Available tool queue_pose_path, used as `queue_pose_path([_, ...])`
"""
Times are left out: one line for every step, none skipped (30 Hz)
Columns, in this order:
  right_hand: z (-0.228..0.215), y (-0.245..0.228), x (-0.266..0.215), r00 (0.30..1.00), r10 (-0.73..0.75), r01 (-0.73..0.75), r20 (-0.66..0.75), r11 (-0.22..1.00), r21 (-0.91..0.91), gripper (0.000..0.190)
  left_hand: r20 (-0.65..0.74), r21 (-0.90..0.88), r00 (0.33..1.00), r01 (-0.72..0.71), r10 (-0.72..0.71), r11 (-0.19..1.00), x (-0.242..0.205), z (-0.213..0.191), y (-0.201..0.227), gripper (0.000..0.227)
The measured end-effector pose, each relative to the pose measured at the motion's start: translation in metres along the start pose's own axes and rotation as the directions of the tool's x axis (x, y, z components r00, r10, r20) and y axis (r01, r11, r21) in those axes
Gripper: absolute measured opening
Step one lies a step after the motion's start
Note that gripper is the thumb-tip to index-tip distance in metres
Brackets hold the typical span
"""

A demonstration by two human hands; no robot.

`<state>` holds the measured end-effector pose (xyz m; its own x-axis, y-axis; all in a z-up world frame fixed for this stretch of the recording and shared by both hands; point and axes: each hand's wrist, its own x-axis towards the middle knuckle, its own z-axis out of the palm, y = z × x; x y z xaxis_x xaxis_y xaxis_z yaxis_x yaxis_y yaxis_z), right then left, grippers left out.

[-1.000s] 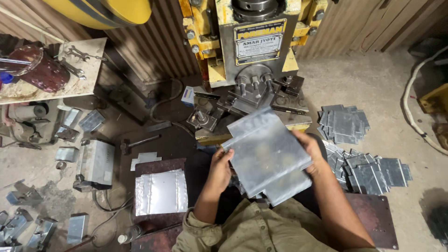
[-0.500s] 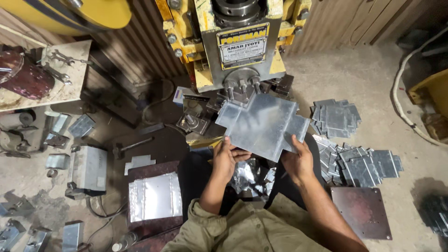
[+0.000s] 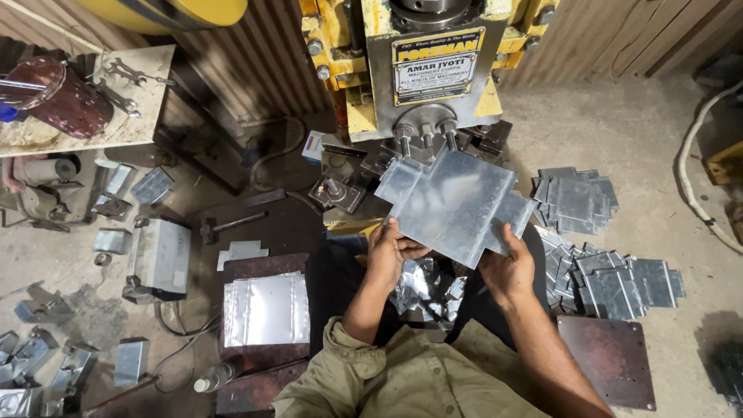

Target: The person sits in front of a yellow press machine, repeatedly picking up rectangular metal sheets from a stack. They place the sheets into the machine, operate the press, and then remove the processed sheets to place them on a pile on the floor.

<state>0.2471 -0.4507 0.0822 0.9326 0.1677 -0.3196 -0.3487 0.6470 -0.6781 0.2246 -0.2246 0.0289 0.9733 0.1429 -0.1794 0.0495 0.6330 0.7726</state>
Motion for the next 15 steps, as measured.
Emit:
queue_pose_path([0.000,0.001,0.002,1.000,-0.002,0.002,-0.007,1.000,0.000,0.053,0.000,0.003,1.000,-0.002,0.002,1.000,0.000,0.001,0.002,0.047])
queue_pose_path([-0.001,0.001,0.001,1.000,-0.003,0.003,-0.019,1.000,-0.001,0.053,0.000,0.004,1.000,0.001,-0.001,1.000,-0.001,0.002,0.002,0.047])
queue_pose_path([-0.002,0.001,0.001,1.000,0.007,-0.007,-0.013,1.000,0.003,0.054,-0.005,0.005,1.000,0.002,-0.002,1.000,-0.001,0.003,0.003,0.048])
queue_pose_path([-0.002,0.002,0.001,1.000,0.016,-0.016,-0.007,1.000,0.008,0.056,-0.009,0.007,1.000,0.004,-0.004,1.000,-0.001,0.003,0.004,0.048])
queue_pose_path([-0.002,0.002,0.001,1.000,0.026,-0.026,-0.001,1.000,0.013,0.057,-0.014,0.010,1.000,0.006,-0.005,1.000,-0.001,0.004,0.004,0.048])
queue_pose_path([-0.001,0.001,0.001,0.999,0.034,-0.034,-0.025,0.999,0.003,0.059,-0.015,0.009,1.000,0.012,-0.012,1.000,-0.001,0.004,0.005,0.048])
queue_pose_path([0.000,0.000,0.001,0.998,0.041,-0.042,-0.048,0.999,-0.007,0.061,-0.017,0.008,1.000,0.018,-0.018,1.000,-0.002,0.005,0.005,0.048])
queue_pose_path([0.002,0.000,0.001,0.996,0.049,-0.050,-0.068,0.999,-0.015,0.063,-0.018,0.009,1.000,0.021,-0.021,1.000,-0.001,0.006,0.007,0.047])
queue_pose_path([0.003,-0.001,0.001,0.995,0.054,-0.056,-0.080,0.998,-0.030,0.065,-0.022,0.010,1.000,0.022,-0.022,1.000,-0.002,0.006,0.009,0.047])
queue_pose_path([0.002,-0.001,0.001,0.994,0.059,-0.064,-0.094,0.997,-0.046,0.067,-0.025,0.010,0.999,0.024,-0.024,1.000,-0.002,0.007,0.010,0.047])
queue_pose_path([0.000,-0.001,0.002,0.992,0.064,-0.071,-0.107,0.996,-0.062,0.069,-0.029,0.010,0.999,0.026,-0.025,1.000,-0.003,0.007,0.010,0.047])
queue_pose_path([-0.004,0.001,0.004,0.987,0.089,-0.098,-0.137,0.993,-0.067,0.066,-0.051,0.019,0.998,0.033,-0.032,0.999,-0.003,0.007,0.011,0.045])
queue_pose_path([-0.010,0.004,0.007,0.979,0.113,-0.126,-0.167,0.989,-0.071,0.063,-0.073,0.027,0.997,0.040,-0.038,0.999,-0.003,0.007,0.011,0.043])
queue_pose_path([-0.021,0.007,0.010,0.970,0.132,-0.149,-0.203,0.986,-0.072,0.060,-0.089,0.036,0.995,0.052,-0.049,0.998,-0.003,0.008,0.010,0.041])
queue_pose_path([-0.034,0.009,0.020,0.982,0.141,-0.152,-0.128,0.985,-0.079,0.054,-0.088,0.044,0.995,0.041,-0.037,0.998,-0.002,0.006,0.010,0.041])
